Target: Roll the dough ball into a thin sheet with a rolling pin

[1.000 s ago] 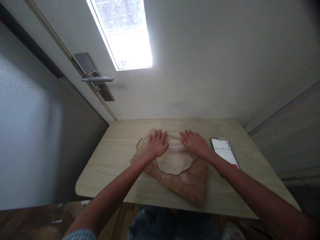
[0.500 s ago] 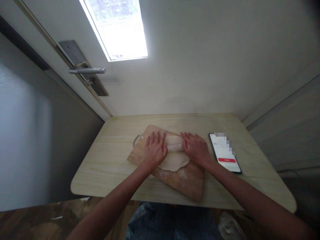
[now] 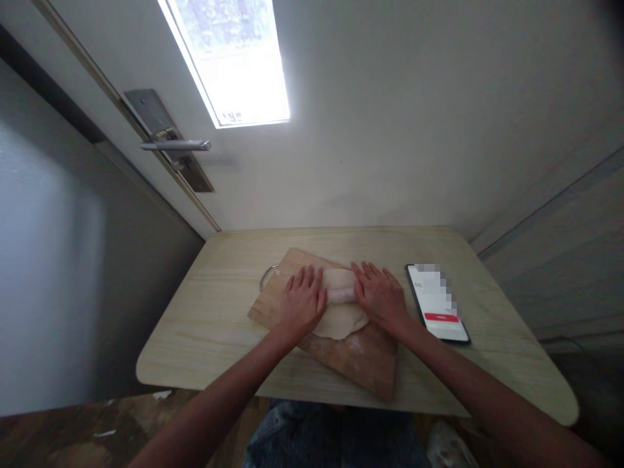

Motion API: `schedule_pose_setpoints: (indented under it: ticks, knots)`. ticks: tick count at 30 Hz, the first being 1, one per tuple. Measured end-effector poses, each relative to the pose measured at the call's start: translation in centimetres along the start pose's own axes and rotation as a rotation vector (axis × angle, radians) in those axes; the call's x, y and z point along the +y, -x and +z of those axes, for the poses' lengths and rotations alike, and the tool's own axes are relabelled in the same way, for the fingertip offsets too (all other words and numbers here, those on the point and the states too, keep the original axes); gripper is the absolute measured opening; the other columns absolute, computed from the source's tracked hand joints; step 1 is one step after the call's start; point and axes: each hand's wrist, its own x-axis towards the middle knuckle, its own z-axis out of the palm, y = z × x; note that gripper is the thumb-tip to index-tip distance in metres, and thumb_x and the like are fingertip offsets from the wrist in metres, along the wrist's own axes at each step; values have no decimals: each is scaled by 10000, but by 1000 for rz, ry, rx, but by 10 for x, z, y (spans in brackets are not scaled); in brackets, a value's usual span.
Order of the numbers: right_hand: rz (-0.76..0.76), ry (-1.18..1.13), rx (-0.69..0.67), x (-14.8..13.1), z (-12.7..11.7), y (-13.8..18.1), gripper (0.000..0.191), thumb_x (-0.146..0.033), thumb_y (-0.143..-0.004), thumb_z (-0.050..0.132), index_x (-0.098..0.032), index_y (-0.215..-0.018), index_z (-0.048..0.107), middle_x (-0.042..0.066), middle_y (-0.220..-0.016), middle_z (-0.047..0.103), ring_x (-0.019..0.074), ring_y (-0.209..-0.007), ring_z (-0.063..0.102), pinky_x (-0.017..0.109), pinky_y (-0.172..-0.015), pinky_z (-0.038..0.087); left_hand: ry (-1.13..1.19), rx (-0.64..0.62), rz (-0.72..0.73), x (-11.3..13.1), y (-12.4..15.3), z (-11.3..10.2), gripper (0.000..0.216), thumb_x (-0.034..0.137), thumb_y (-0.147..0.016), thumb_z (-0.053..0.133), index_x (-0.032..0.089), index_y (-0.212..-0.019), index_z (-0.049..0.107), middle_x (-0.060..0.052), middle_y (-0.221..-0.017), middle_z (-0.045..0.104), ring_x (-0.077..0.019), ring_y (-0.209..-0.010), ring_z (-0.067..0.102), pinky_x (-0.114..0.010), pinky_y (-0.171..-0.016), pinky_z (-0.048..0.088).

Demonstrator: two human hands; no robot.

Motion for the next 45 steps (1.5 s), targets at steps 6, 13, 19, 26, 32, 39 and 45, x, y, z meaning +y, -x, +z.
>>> schedule_pose_setpoints:
  ticks: [6,13,19,26,32,39,45]
  knots:
    - [49,-26,-124,1,-4,-41,460,-282,-842,270,-178,-1282,356,97,-1306,403,227,-1193,349,410,-961,249,-26,3,-69,-9,-38,6,474,380,-865,225,191,-1292,311,-86,-1319,379,-266,-1230,281,-419,-977,245]
    - [37,2,-92,-1,-7,-13,447,-258,-856,222,-173,-1263,385,100,-1308,399,225,-1199,340,417,-962,244,-30,-62,-41,-3,-16,-4,496,373,-866,215,144,-1300,283,-120,-1334,347,-249,-1247,253,-412,-989,227]
    - [-16,-9,-88,-1,-6,2,451,-297,-865,225,-196,-1288,346,88,-1337,357,204,-1219,314,407,-990,210,-18,-89,-16,0,1,-5,491,380,-876,172,172,-1311,267,-112,-1352,322,-239,-1255,244,-415,-999,212]
    - [34,-42,-205,2,-1,-69,521,-394,-858,238,-193,-1338,221,132,-1376,263,257,-1258,215,507,-970,182,38,-123,-158,-21,-64,9,539,445,-867,155,178,-1329,226,-151,-1351,306,-320,-1242,243,-484,-955,246]
    - [54,-32,-176,0,-1,-58,519,-384,-856,243,-183,-1335,233,138,-1362,295,265,-1248,237,487,-959,221,10,-54,-165,-14,-53,3,531,420,-867,190,163,-1330,226,-146,-1360,292,-306,-1259,203,-458,-984,214]
    - [-65,0,-41,-1,-5,6,450,-302,-865,222,-218,-1294,327,67,-1340,356,222,-1235,278,466,-971,222,-10,-28,-50,7,8,-7,497,415,-871,198,229,-1331,215,-76,-1383,268,-259,-1272,188,-456,-1002,191]
    - [-26,-11,-94,-2,-2,-24,461,-304,-872,202,-200,-1312,291,64,-1329,373,220,-1216,316,479,-985,198,-11,-43,-104,0,-24,0,489,410,-879,154,224,-1320,252,-76,-1356,322,-264,-1253,238,-447,-996,206]
